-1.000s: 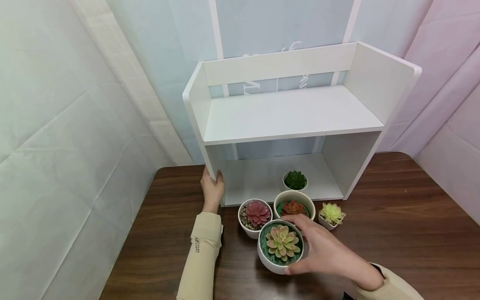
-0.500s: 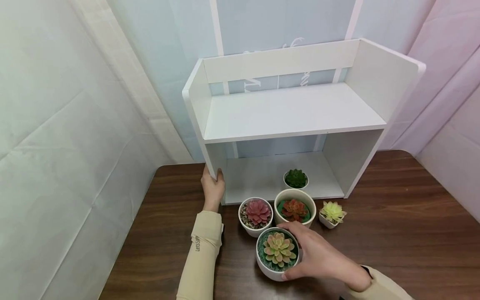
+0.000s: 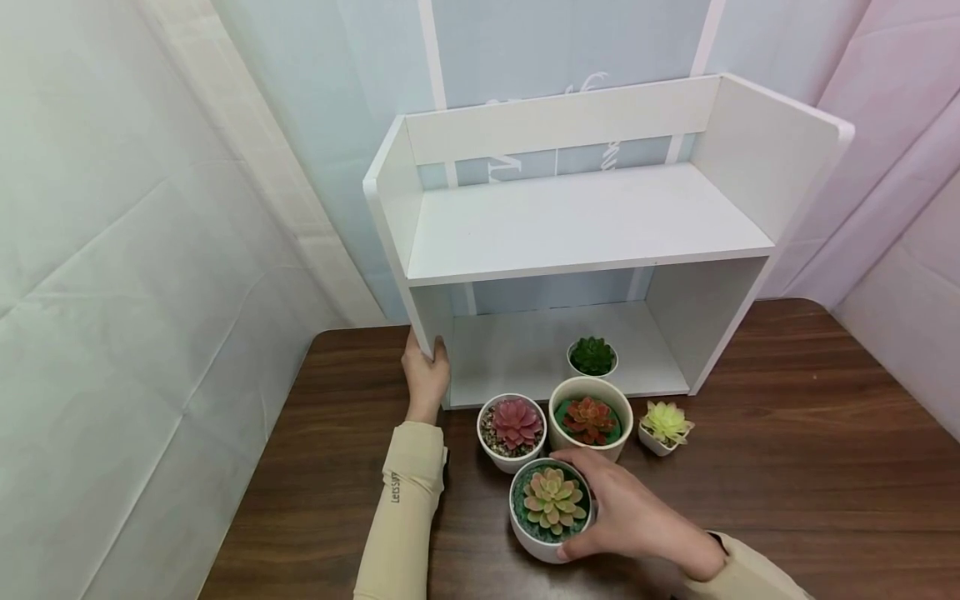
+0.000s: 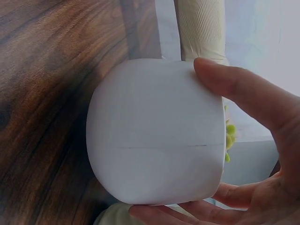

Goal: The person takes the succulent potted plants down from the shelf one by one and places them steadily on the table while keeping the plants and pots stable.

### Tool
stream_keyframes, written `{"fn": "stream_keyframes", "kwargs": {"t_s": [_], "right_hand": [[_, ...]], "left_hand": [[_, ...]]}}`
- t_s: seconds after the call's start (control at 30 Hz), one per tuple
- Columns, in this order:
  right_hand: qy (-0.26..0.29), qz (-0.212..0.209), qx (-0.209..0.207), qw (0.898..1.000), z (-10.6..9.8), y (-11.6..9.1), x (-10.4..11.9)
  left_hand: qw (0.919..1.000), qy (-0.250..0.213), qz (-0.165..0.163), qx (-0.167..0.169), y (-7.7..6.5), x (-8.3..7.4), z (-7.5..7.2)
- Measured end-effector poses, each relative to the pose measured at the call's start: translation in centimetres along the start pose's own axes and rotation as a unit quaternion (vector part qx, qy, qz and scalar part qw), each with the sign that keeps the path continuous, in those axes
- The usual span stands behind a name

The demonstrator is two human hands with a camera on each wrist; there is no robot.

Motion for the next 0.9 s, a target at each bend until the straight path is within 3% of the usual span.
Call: {"fn": "stream_keyframes", "kwargs": {"t_s": [0.9], "right_hand": [[0.017, 0.016, 0.008, 1.0, 1.1, 0.2, -0.6]], "left_hand": [[0.9999, -0.015, 0.0, -0.001, -0.1, 0.2, 0.0]]}}
Point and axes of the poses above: each hand's wrist, its own y-axis towards the middle knuckle, its own z-axis out of the palm, x = y × z, the point moved 5 cm from there along y, towards the middle knuckle, and after that the axes turned 6 degrees about z, right-handed, at the moved point
